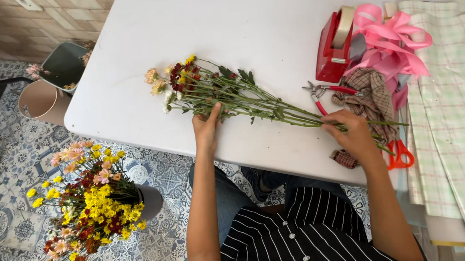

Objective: The person trims several flower stems with shears and incorporates them into a large bouquet held in their lap.

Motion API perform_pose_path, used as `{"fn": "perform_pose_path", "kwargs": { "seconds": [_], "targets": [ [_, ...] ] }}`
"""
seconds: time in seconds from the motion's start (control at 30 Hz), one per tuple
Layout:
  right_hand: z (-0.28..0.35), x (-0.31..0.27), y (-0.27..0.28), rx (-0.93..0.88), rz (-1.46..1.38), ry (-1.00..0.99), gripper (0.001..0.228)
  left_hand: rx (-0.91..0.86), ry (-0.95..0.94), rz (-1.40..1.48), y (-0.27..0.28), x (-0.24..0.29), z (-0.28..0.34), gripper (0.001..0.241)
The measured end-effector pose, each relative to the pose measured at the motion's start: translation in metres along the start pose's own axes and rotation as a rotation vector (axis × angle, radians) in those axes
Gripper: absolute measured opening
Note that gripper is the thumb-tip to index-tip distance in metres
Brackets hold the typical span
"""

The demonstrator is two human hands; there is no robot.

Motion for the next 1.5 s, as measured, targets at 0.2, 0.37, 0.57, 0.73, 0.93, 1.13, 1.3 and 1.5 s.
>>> {"fn": "perform_pose_path", "kwargs": {
  "seconds": [0.2,0.37,0.57,0.73,0.93,1.13,1.3,1.5],
  "targets": [
    [-0.053,-0.027,0.031,-0.124,0.347,0.029,0.042,-0.054,0.033,0.018,-0.013,0.023,0.02,0.065],
    [-0.086,0.012,0.004,-0.397,0.525,-0.062,0.088,-0.066,0.024,0.016,-0.008,0.012,0.008,0.064],
    [-0.105,0.055,-0.006,-0.497,0.531,-0.113,0.099,-0.036,0.012,0.05,-0.006,0.009,0.006,0.058],
    [-0.098,0.04,0.027,-0.327,0.386,-0.149,0.097,-0.009,-0.008,0.02,0.001,0.012,0.006,0.059],
    [-0.056,0.027,0.1,0.134,0.198,0.014,0.054,0.01,-0.021,0.06,-0.003,0.008,0.004,0.059],
    [0.054,0.007,0.113,0.011,-0.407,-0.594,0.058,0.024,-0.028,0.058,-0.001,0.013,0.002,0.058],
    [0.112,0.04,0.114,0.119,-0.439,-0.825,0.048,0.011,-0.08,0.068,0.001,0.028,0.006,0.054],
    [0.121,0.072,0.11,0.156,-0.397,-0.865,0.042,-0.007,-0.076,0.107,0.005,0.018,-0.011,0.053]
  ]
}}
Point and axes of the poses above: each hand's wrist, its own z-axis away from the middle knuckle, its own y-axis out of the back of the hand, x = y × z, the point moved 2 cm from there along -z, towards the middle knuckle, and after that the axes turned 5 degrees about x, right-handed, at the moved point
